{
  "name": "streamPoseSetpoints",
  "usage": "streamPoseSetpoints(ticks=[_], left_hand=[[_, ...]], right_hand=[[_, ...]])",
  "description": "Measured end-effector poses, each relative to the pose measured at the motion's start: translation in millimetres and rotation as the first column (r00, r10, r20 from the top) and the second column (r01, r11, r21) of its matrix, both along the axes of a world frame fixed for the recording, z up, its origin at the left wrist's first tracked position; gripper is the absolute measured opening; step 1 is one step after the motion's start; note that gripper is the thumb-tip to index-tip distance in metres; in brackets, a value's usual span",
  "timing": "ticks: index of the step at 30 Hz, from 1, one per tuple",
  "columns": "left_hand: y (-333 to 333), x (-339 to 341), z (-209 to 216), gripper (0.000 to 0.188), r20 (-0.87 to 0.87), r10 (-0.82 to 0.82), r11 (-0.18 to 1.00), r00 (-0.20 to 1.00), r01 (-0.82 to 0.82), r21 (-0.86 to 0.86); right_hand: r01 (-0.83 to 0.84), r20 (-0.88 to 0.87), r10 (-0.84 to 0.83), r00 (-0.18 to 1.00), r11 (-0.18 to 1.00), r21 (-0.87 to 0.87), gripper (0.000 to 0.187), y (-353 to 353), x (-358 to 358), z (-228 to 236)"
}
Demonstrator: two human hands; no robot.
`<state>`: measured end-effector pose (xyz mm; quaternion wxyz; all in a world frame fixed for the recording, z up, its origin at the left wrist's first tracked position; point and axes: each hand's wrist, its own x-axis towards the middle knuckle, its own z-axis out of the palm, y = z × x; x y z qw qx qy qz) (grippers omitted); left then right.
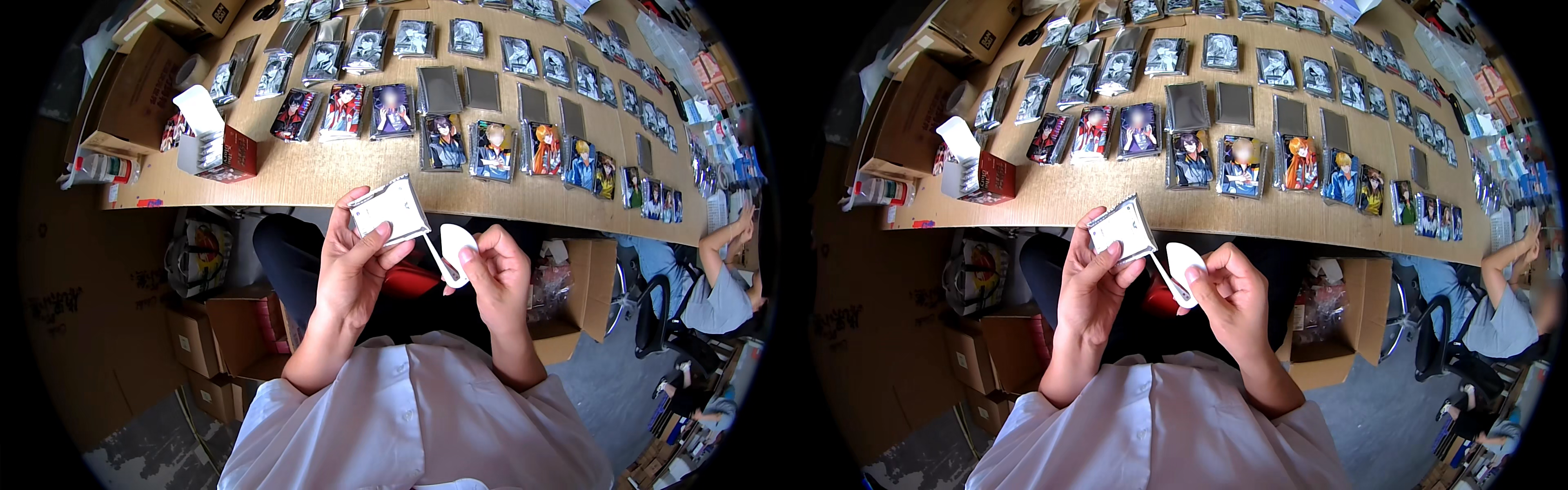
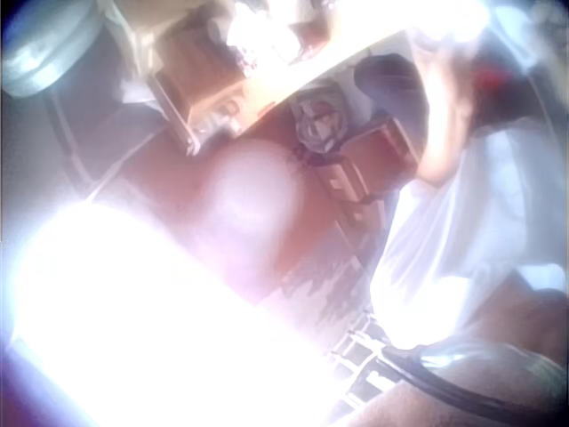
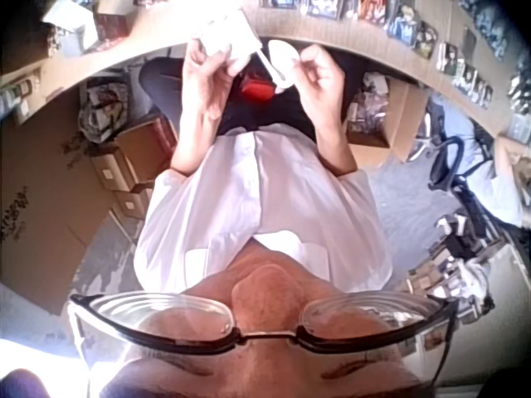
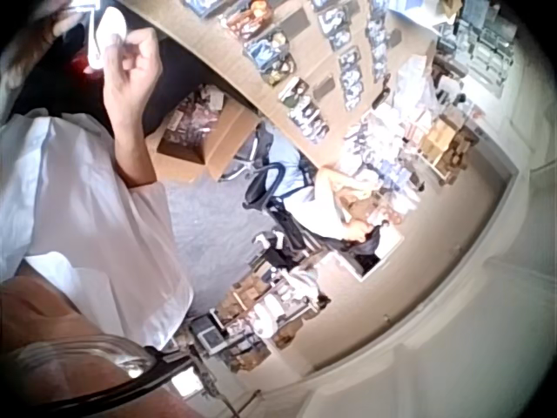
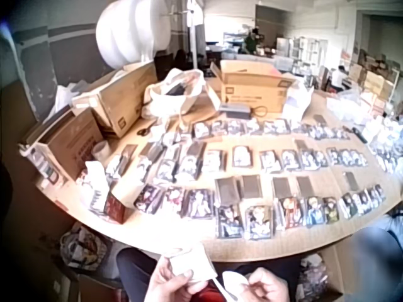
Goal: The person sits at a table and repeatedly picks up small rectangular boxes, opens them, removes items, and places them into clear plastic sleeves. The person then seals the sleeves and arranges them on the table. Another person works at a separate table in the background.
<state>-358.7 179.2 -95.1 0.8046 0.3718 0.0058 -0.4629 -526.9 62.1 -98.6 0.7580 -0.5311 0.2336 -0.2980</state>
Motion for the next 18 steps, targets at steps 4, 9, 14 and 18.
streamPoseSetpoints(ticks=[4, 9, 14, 18], left_hand=[[1.1, -1.5, 1.7, 0.058, 0.010, 0.018, 1.000, 1.000, -0.018, -0.010], [3.7, 2.1, -0.9, 0.061, -0.015, 0.001, 1.000, 1.000, -0.001, -0.016], [3.3, 0.6, -1.2, 0.060, 0.003, 0.016, 1.000, 1.000, -0.016, 0.001], [3.7, -0.2, -1.3, 0.060, 0.029, 0.021, 1.000, 0.999, -0.021, 0.009]], right_hand=[[0.008, 0.003, -0.008, 1.000, 1.000, -0.002, 0.017, 0.4, 0.7, 0.9], [0.008, 0.001, -0.008, 1.000, 1.000, -0.020, 0.017, 1.1, 0.5, -0.5], [0.027, -0.029, -0.028, 0.999, 0.999, -0.020, 0.018, 1.2, -0.1, -0.7], [0.021, -0.018, -0.021, 1.000, 1.000, -0.017, 0.017, 1.6, -0.3, -1.1]])
